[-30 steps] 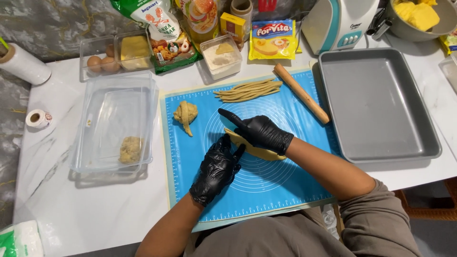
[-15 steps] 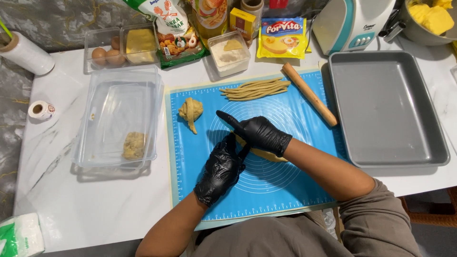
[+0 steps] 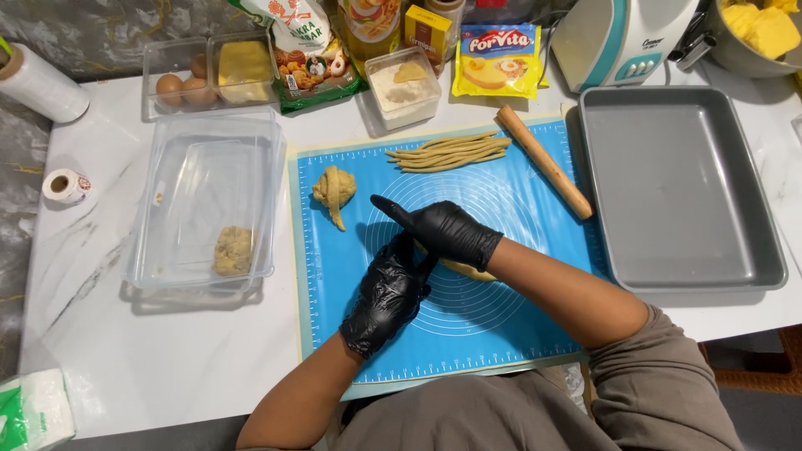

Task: A person wearing black gloves is shaping small pieces of dough into twisted forms on a silicone mat and placing them onto a metal baking tray.

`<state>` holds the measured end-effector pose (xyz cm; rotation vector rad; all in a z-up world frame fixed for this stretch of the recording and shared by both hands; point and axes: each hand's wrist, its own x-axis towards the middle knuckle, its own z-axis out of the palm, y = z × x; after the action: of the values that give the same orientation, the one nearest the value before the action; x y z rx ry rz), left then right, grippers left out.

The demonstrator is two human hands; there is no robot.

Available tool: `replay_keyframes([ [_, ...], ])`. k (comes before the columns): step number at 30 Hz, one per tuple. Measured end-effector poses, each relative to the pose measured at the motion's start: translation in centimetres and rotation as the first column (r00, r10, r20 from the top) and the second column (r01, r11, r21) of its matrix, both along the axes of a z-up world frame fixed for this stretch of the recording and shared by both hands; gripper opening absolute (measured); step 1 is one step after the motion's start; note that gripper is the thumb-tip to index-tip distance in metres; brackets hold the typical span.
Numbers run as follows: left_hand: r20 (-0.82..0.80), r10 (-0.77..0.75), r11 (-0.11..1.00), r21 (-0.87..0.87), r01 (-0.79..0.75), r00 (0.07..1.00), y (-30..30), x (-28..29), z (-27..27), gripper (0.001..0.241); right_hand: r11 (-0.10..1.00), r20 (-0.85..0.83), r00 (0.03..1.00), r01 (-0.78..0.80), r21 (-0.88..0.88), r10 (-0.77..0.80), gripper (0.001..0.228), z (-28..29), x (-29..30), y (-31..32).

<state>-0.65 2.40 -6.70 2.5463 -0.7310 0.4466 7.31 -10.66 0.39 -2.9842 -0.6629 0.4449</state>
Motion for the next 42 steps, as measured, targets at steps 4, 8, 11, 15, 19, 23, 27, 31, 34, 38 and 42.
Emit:
replay_keyframes([
  [4, 0.031, -0.021, 1.0, 0.004, 0.021, 0.999, -0.2, 0.2, 0.1, 0.074, 0.869, 0.464, 0.776, -0.495, 0.029, 0.427, 0.063, 0.5, -1.7, -4.6],
  [8, 0.073, -0.061, 0.998, 0.019, 0.059, 0.995, -0.3, 0.3, 0.2, 0.075, 0.877, 0.421, 0.825, -0.464, 0.123, 0.377, 0.052, -0.7, -1.5, -5.3],
  [11, 0.101, -0.096, 0.995, 0.032, 0.093, 0.99, 0.0, 0.2, 0.2, 0.076, 0.869, 0.337, 0.87, -0.443, 0.219, 0.359, 0.049, -5.5, 0.8, -6.3],
  [15, 0.131, -0.134, 0.99, 0.049, 0.129, 0.982, 0.5, 0.1, -0.1, 0.077, 0.895, 0.195, 0.903, -0.415, 0.161, 0.384, 0.022, 4.4, -2.0, -6.4],
  [19, 0.152, -0.154, 0.988, 0.054, 0.147, 0.976, 0.3, 0.1, -0.4, 0.078, 0.895, -0.23, 0.972, 0.055, 0.443, 0.054, 0.035, 4.1, -2.8, -8.3],
  [23, 0.175, -0.162, 0.987, 0.048, 0.156, 0.971, 0.3, -0.2, -0.2, 0.08, 0.863, 0.307, 0.856, -0.478, 0.163, 0.416, 0.106, -1.6, -2.9, -11.3],
  [27, 0.134, -0.15, 0.988, 0.046, 0.145, 0.98, -0.1, -0.2, 0.7, 0.08, 0.958, -0.086, 0.982, -0.143, 0.248, 0.169, 0.026, 7.9, -5.3, -9.0],
  [31, 0.057, -0.13, 0.99, 0.059, 0.126, 0.99, -0.3, -0.4, 1.3, 0.079, 0.935, 0.056, 0.935, -0.353, 0.039, 0.351, 0.017, 6.9, -5.0, -9.2],
  [34, -0.023, -0.103, 0.992, 0.073, 0.104, 0.994, -0.7, -0.5, 1.7, 0.077, 0.886, 0.171, 0.871, -0.44, -0.149, 0.461, 0.015, 6.0, -4.9, -8.9],
  [38, -0.134, -0.058, 0.993, 0.096, 0.071, 0.989, -1.3, -0.8, 2.5, 0.075, 0.928, 0.015, 0.93, -0.366, -0.062, 0.368, 0.045, 4.4, -3.7, -8.1],
  [42, -0.229, -0.016, 0.991, 0.126, 0.046, 0.973, -1.8, -1.2, 3.6, 0.073, 0.789, 0.366, 0.903, 0.05, -0.613, 0.226, 0.092, -2.2, -6.1, -4.4],
])
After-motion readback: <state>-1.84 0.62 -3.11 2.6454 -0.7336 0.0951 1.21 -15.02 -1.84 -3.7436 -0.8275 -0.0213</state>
